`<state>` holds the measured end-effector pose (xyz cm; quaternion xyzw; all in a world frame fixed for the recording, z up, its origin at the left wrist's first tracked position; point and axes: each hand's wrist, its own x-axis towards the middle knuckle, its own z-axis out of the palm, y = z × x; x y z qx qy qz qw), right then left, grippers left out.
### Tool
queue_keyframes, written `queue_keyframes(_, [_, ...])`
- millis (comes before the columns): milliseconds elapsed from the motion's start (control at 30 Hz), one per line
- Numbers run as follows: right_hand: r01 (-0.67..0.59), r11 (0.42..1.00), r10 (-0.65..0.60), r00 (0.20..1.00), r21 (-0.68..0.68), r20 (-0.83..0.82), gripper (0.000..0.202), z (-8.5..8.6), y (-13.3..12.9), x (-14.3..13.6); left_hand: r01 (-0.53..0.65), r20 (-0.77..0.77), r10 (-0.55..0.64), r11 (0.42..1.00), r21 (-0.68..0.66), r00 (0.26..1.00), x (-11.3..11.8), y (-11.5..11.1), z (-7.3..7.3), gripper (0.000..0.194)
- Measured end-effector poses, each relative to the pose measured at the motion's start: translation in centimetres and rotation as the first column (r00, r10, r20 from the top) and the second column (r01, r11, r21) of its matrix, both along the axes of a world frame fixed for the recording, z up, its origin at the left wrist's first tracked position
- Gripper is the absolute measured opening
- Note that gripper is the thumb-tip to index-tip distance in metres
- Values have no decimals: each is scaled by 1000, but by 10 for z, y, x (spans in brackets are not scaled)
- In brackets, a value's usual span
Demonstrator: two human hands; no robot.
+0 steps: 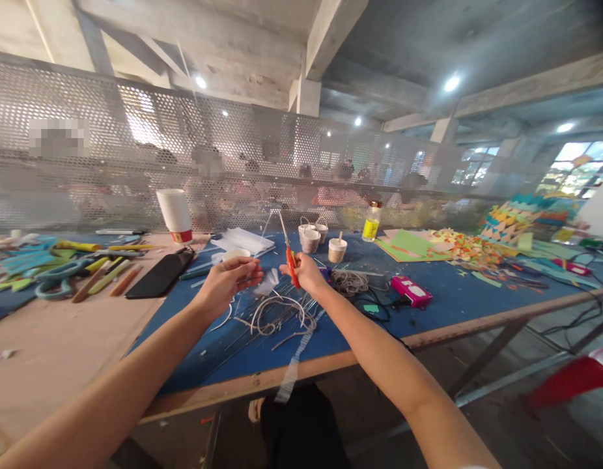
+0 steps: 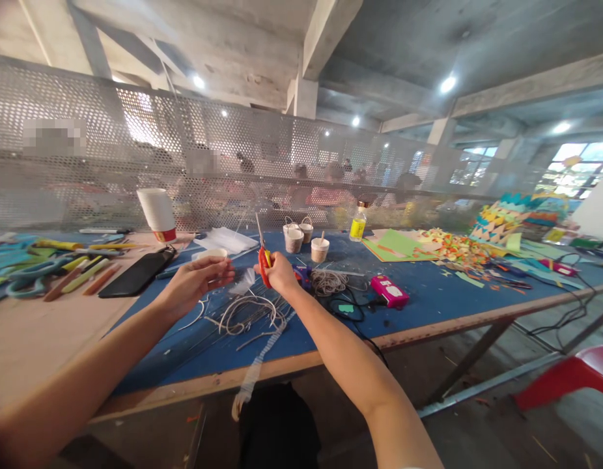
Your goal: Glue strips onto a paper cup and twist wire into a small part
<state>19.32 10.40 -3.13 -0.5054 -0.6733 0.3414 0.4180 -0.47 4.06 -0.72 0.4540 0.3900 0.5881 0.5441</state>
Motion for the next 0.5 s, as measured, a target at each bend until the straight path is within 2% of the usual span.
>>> queue_keyframes(133, [55,988,-96,948,142,304,27,3,-4,7,26,74,-26,1000,7,997,-8,2,1,29])
queue_keyframes(267, [37,977,-149,818,208,556,30,5,-12,10,62,114,-61,998,-5,992,-10,3,1,28])
queue_keyframes(367, [50,971,-194,732,233,653,34,6,-17,10,64,125,-61,998,-22,990,-9,2,3,25])
queue_keyframes(500, [54,971,-209,664,232,718,38,7,-20,9,65,151,-56,996,-59,987,-8,2,4,23])
